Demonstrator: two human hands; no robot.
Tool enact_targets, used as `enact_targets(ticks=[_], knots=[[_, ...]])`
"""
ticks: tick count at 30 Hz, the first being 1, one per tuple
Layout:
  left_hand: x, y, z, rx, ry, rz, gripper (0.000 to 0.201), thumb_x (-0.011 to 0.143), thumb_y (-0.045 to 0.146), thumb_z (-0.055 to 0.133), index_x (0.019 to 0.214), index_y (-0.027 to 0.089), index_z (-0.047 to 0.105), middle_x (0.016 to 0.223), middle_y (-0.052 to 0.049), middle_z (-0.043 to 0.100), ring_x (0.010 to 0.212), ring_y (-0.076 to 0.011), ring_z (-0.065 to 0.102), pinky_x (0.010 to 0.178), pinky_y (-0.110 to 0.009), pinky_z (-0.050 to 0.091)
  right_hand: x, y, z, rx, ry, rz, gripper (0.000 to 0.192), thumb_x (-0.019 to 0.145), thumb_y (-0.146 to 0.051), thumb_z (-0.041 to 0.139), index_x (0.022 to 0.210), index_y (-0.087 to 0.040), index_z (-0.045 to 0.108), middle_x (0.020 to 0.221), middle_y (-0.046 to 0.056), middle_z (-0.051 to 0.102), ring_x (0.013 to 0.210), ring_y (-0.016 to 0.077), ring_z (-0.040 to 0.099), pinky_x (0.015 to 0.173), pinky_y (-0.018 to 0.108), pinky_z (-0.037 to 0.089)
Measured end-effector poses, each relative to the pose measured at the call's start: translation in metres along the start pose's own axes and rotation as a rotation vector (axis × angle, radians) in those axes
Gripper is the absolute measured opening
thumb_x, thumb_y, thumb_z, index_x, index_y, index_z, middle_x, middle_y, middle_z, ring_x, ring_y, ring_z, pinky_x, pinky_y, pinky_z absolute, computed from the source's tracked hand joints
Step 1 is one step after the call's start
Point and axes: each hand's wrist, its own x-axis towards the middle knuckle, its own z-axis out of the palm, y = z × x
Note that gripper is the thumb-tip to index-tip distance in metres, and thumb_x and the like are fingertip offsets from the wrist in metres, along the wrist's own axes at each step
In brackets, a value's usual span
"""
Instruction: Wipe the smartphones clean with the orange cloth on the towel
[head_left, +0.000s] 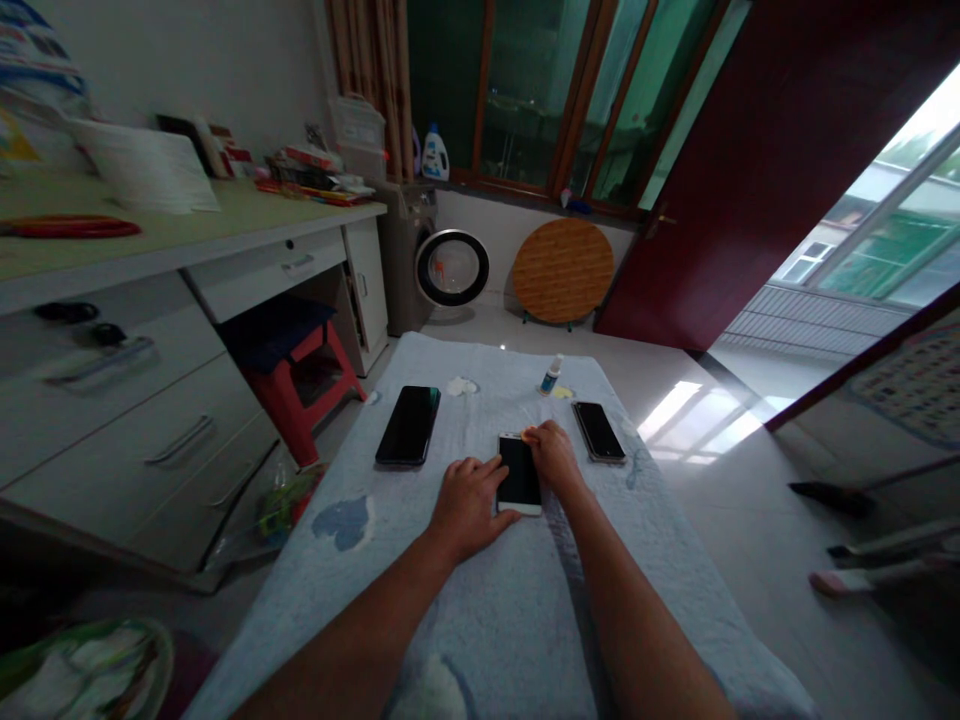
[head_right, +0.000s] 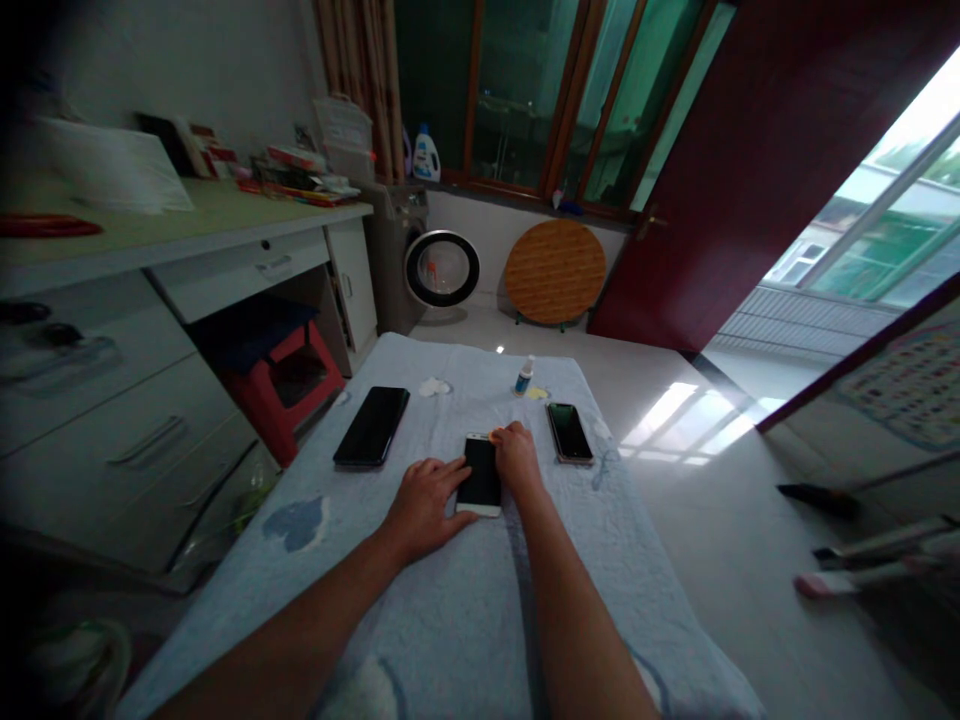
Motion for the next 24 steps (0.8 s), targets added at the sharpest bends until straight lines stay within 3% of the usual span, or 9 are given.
enact_targets(ticks=[5, 15, 19, 24], knots=[[0.000, 0.000, 0.000, 0.005, 0.006, -0.003, 0.060, 0.074, 0.051, 0.070, 0.126, 0.022, 0.058, 0.138, -0.008, 0.055, 0.113, -0.0301, 0.051, 0.099, -0.047, 0.036, -0.018, -0.012, -0.008, 0.085, -0.040, -0.008, 0.026, 0.089, -0.010, 0.049, 0.096, -0.017, 0.073, 0.093, 0.007, 0.061, 0.088, 0.0144, 0.057, 0.082, 0.021, 0.039], [0.000, -0.001, 0.003, -0.004, 0.005, -0.013, 0.060, 0.075, 0.051, 0.069, 0.127, 0.022, 0.058, 0.139, -0.007, 0.054, 0.113, -0.0293, 0.050, 0.100, -0.046, 0.035, -0.100, -0.028, -0.027, 0.208, -0.127, -0.108, 0.025, 0.088, -0.010, 0.049, 0.092, -0.018, 0.072, 0.089, 0.005, 0.059, 0.089, 0.0148, 0.056, 0.079, 0.022, 0.040], [0.001, -0.003, 0.003, -0.018, -0.019, -0.008, 0.061, 0.075, 0.051, 0.070, 0.128, 0.023, 0.057, 0.140, -0.007, 0.053, 0.114, -0.0292, 0.050, 0.101, -0.046, 0.035, -0.086, -0.024, -0.027, 0.144, -0.131, -0.090, 0.027, 0.089, -0.010, 0.048, 0.091, -0.019, 0.073, 0.090, 0.005, 0.061, 0.090, 0.0151, 0.057, 0.081, 0.023, 0.039], [0.001, -0.004, 0.001, -0.034, -0.053, -0.009, 0.060, 0.076, 0.050, 0.069, 0.129, 0.025, 0.056, 0.143, -0.007, 0.050, 0.117, -0.0300, 0.048, 0.102, -0.047, 0.033, -0.036, -0.008, -0.016, 0.006, -0.102, -0.038, 0.028, 0.090, -0.010, 0.047, 0.099, -0.018, 0.073, 0.094, 0.008, 0.062, 0.092, 0.0157, 0.057, 0.082, 0.023, 0.039]])
